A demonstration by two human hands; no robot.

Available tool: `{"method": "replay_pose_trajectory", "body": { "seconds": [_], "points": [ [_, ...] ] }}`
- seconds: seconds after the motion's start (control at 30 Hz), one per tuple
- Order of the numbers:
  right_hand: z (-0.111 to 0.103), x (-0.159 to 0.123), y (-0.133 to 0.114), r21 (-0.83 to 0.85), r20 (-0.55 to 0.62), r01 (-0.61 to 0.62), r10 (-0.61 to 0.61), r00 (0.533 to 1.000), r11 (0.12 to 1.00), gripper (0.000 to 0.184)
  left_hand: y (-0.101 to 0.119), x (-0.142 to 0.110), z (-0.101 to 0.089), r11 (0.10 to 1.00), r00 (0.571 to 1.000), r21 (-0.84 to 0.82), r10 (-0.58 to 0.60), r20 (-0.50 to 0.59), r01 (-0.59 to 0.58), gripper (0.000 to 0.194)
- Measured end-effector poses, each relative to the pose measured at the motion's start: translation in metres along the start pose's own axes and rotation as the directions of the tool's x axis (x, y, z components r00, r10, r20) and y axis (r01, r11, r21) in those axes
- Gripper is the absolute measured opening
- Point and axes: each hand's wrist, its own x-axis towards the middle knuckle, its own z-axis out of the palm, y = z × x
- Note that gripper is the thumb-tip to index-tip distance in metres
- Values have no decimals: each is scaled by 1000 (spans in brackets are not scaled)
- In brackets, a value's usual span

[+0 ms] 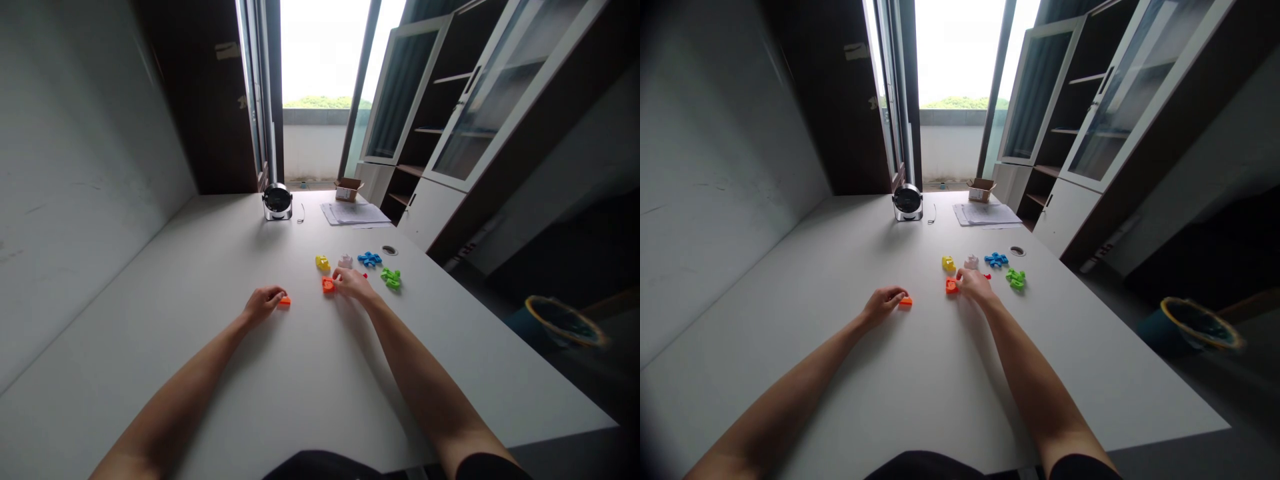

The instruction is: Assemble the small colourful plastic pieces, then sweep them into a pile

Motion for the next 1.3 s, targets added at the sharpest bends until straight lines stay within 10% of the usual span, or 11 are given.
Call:
{"method": "replay_pose_trajectory", "body": {
  "seconds": [1.3],
  "points": [
    [22,6,5,-16,24,374,-373,927,927,53,6,0,-1,1000,999,7,-18,28,17,33]
  ]
}}
